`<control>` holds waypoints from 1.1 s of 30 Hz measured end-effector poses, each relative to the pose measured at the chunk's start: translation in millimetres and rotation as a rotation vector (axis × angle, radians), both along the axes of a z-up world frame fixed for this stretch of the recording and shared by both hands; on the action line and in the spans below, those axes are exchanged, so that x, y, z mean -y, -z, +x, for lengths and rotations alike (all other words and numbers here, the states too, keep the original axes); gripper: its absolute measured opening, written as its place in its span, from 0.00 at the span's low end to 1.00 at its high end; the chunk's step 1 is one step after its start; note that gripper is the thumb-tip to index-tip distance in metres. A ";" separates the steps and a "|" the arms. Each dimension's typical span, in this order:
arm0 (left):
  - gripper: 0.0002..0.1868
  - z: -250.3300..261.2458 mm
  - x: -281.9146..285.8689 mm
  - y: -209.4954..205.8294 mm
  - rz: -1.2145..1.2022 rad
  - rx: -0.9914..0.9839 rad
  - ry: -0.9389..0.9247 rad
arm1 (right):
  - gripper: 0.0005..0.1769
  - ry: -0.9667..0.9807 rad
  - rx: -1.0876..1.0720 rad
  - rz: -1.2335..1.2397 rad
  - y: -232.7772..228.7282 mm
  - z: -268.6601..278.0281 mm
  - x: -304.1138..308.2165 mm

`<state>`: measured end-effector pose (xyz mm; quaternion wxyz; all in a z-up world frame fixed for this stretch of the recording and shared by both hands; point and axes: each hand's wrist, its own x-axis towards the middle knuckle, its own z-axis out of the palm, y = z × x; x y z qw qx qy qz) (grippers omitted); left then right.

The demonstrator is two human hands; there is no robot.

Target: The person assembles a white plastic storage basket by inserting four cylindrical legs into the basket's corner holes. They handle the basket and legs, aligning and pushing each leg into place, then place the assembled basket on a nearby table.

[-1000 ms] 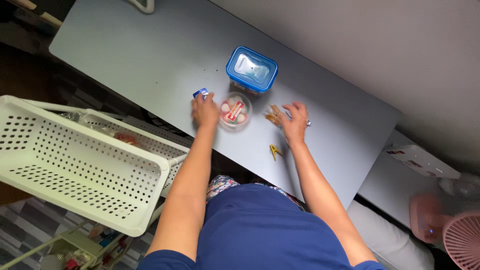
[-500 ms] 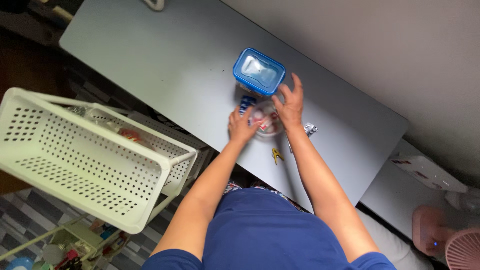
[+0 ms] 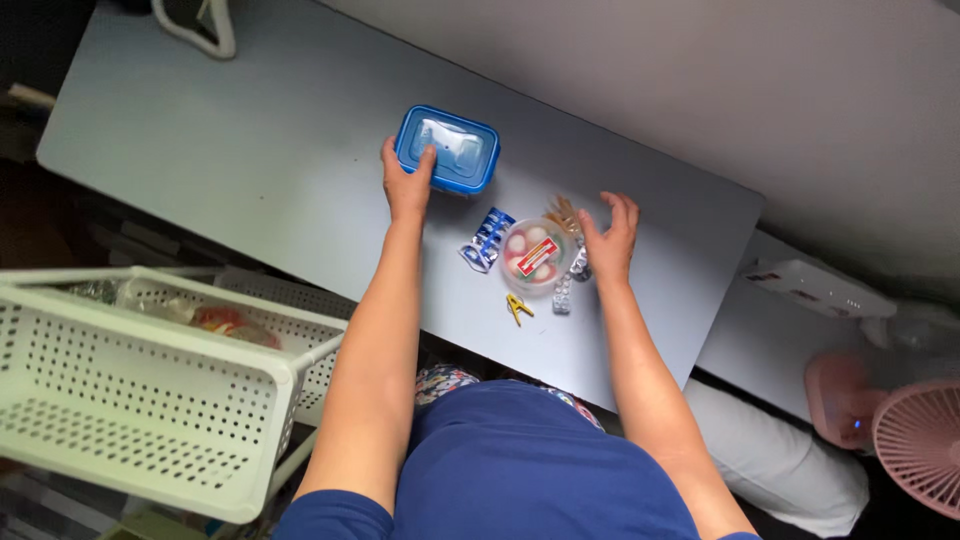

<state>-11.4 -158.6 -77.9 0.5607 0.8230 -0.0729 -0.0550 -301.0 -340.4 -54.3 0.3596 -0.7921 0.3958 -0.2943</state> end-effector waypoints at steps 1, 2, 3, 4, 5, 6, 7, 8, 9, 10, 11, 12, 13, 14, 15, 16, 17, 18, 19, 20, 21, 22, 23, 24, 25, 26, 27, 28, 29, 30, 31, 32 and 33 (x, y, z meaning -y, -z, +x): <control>0.42 2.8 6.5 2.3 -0.033 -0.163 0.054 | 0.26 0.014 0.025 0.077 -0.5 -2.0 -3.2; 0.41 -1.0 16.5 5.1 -0.027 -0.039 0.079 | 0.27 0.027 0.052 0.149 -1.5 -2.9 -3.0; 0.41 -11.0 29.7 8.6 -0.022 0.084 0.105 | 0.28 0.009 0.089 0.191 -1.9 -3.6 -1.3; 0.41 -23.2 43.7 12.2 -0.015 0.203 0.135 | 0.29 -0.006 0.122 0.236 -1.0 -6.1 -0.3; 0.41 -38.5 59.2 15.7 -0.055 0.138 0.178 | 0.30 -0.022 0.155 0.281 0.5 -9.0 2.4; 0.40 -58.6 77.2 18.5 -0.097 0.071 0.223 | 0.31 -0.023 0.172 0.270 2.0 -12.0 7.5; 0.43 -74.8 94.9 19.3 -0.066 0.075 0.258 | 0.32 -0.024 0.188 0.259 4.0 -13.5 14.2; 0.45 -91.2 111.3 18.8 -0.034 0.078 0.291 | 0.33 -0.026 0.203 0.249 6.1 -15.7 20.7; 0.43 -107.7 126.1 17.0 -0.012 0.115 0.351 | 0.33 -0.045 0.222 0.240 7.9 -18.4 27.3; 0.41 -123.0 138.6 14.5 0.012 0.151 0.409 | 0.33 -0.065 0.240 0.232 9.5 -21.7 33.2; 0.42 -136.7 150.5 11.5 0.001 0.144 0.447 | 0.33 -0.085 0.258 0.225 10.2 -26.0 37.5; 0.42 -147.1 160.0 8.2 -0.011 0.138 0.480 | 0.34 -0.065 0.217 0.199 9.5 -29.9 41.0; 0.43 -154.5 164.6 5.2 -0.023 0.133 0.514 | 0.35 -0.045 0.175 0.174 7.4 -34.8 42.8; 0.42 -161.9 162.8 3.0 -0.040 0.116 0.540 | 0.37 -0.033 0.134 0.149 3.8 -40.5 43.1; 0.41 -166.3 156.0 1.4 -0.056 0.100 0.565 | 0.37 0.002 0.089 0.075 -1.0 -46.5 41.1; 0.40 -161.3 152.1 -0.2 -0.075 0.086 0.585 | 0.38 0.031 0.046 -0.002 -5.5 -45.4 40.5; 0.38 -154.4 143.5 -0.1 0.129 0.063 0.521 | 0.38 0.060 0.003 -0.079 -9.6 -42.7 38.2; 0.36 -152.4 127.2 3.0 0.333 0.035 0.455 | 0.35 0.096 0.033 -0.115 -13.0 -43.9 31.2; 0.35 -152.1 108.7 8.0 0.457 -0.046 0.380 | 0.32 0.132 0.063 -0.151 -15.1 -43.9 21.3; 0.34 -154.6 89.5 14.5 0.578 -0.127 0.299 | 0.28 0.164 0.094 -0.188 -16.5 -42.0 11.2; 0.34 -161.6 72.7 22.6 0.640 -0.147 0.281 | 0.27 0.120 0.060 -0.217 -17.0 -38.4 -0.1; 0.34 -167.4 56.2 31.5 0.705 -0.168 0.257 | 0.26 0.070 0.029 -0.243 -16.5 -31.1 -13.1; 0.34 -176.4 44.5 41.1 0.712 -0.145 0.302 | 0.25 0.021 -0.001 -0.269 -16.4 -24.6 -24.0; 0.34 -187.0 39.9 50.1 0.717 -0.122 0.344 | 0.25 0.012 -0.002 -0.312 -16.8 -18.8 -30.8; 0.34 -195.5 39.6 58.0 0.723 -0.099 0.385 | 0.26 0.004 -0.002 -0.355 -17.2 -13.5 -37.1; 0.34 -199.5 43.7 65.0 0.671 -0.156 0.396 | 0.27 -0.009 -0.003 -0.398 -17.3 -8.2 -42.8; 0.35 -203.1 48.7 68.7 0.618 -0.212 0.406 | 0.26 0.012 -0.005 -0.396 -18.4 -4.8 -43.6; 0.36 -211.5 49.5 68.2 0.536 -0.156 0.422 | 0.25 0.031 -0.007 -0.395 -21.0 -5.4 -41.3; 0.36 -218.8 47.2 63.1 0.455 -0.097 0.437 | 0.25 0.051 -0.009 -0.393 -24.0 -6.0 -42.0; 0.37 -217.8 45.7 54.0 0.449 -0.123 0.426 | 0.25 0.054 0.020 -0.376 -27.7 -2.5 -43.1; 0.38 -215.0 42.4 41.2 0.442 -0.149 0.415 | 0.25 0.057 0.048 -0.357 -32.5 0.2 -44.9; 0.39 -213.4 35.3 25.4 0.436 -0.180 0.404 | 0.25 0.058 0.072 -0.336 -36.7 3.4 -49.8; 0.40 -208.4 23.1 7.2 0.376 -0.131 0.416 | 0.26 0.025 0.086 -0.349 -40.5 10.0 -57.9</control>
